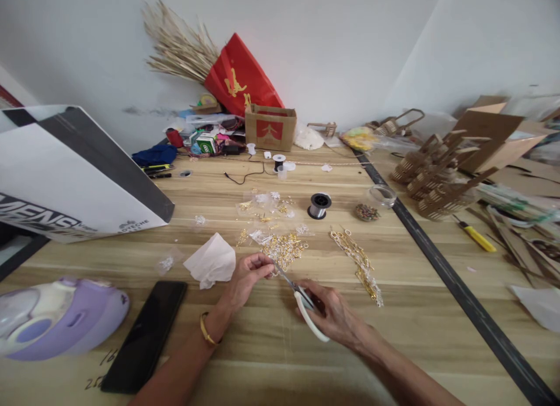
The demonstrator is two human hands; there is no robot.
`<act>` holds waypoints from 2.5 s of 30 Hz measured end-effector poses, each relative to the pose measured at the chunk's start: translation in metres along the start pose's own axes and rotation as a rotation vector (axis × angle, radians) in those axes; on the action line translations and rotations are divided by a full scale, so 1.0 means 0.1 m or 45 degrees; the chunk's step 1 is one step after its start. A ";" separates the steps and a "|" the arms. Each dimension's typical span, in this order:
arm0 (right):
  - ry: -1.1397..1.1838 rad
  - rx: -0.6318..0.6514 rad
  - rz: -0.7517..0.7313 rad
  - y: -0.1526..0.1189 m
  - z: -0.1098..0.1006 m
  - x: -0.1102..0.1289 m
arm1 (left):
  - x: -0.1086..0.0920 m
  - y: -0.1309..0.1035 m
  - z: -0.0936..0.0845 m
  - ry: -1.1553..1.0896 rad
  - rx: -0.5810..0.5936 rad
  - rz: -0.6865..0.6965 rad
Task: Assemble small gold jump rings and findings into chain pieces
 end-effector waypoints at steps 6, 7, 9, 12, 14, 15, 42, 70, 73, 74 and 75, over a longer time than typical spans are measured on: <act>-0.080 -0.001 0.002 -0.01 -0.02 0.02 | 0.02 0.00 0.00 0.015 0.038 0.013; -0.087 -0.002 0.002 -0.01 -0.02 0.02 | 0.02 0.00 0.00 0.019 0.039 0.014; -0.103 -0.008 -0.004 -0.01 -0.03 0.03 | 0.02 0.00 0.00 0.027 0.044 0.021; -0.151 -0.021 -0.008 -0.02 -0.04 0.03 | 0.03 0.00 -0.01 0.034 0.044 0.023; -0.190 -0.028 -0.004 -0.02 -0.05 0.03 | 0.04 0.00 -0.01 0.039 0.045 0.018; -0.209 -0.032 -0.004 -0.02 -0.05 0.03 | 0.05 0.00 -0.01 0.044 0.045 0.017; -0.299 -0.006 -0.038 -0.05 0.07 -0.01 | 0.05 -0.01 0.04 0.091 0.092 0.007; -0.753 0.059 -0.129 -0.11 -0.02 0.37 | -0.16 -0.02 -0.03 -0.138 -0.064 0.055; -0.466 -0.065 -0.134 0.04 -0.10 0.39 | -0.15 -0.05 0.04 -0.087 0.003 0.048; -0.341 -0.091 -0.141 0.09 -0.11 0.39 | -0.15 -0.06 0.06 -0.072 0.021 0.053; -0.220 -0.089 -0.125 0.15 -0.10 0.37 | -0.15 -0.06 0.07 -0.054 0.031 0.059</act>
Point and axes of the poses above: each hand's wrist, its own y-axis towards the middle knuckle, its own z-axis out of the palm, x = y × z, the point moved 7 cm from there along y, towards the middle knuckle, and after that the axes turned 9 degrees about z, right-handed, at the moved point
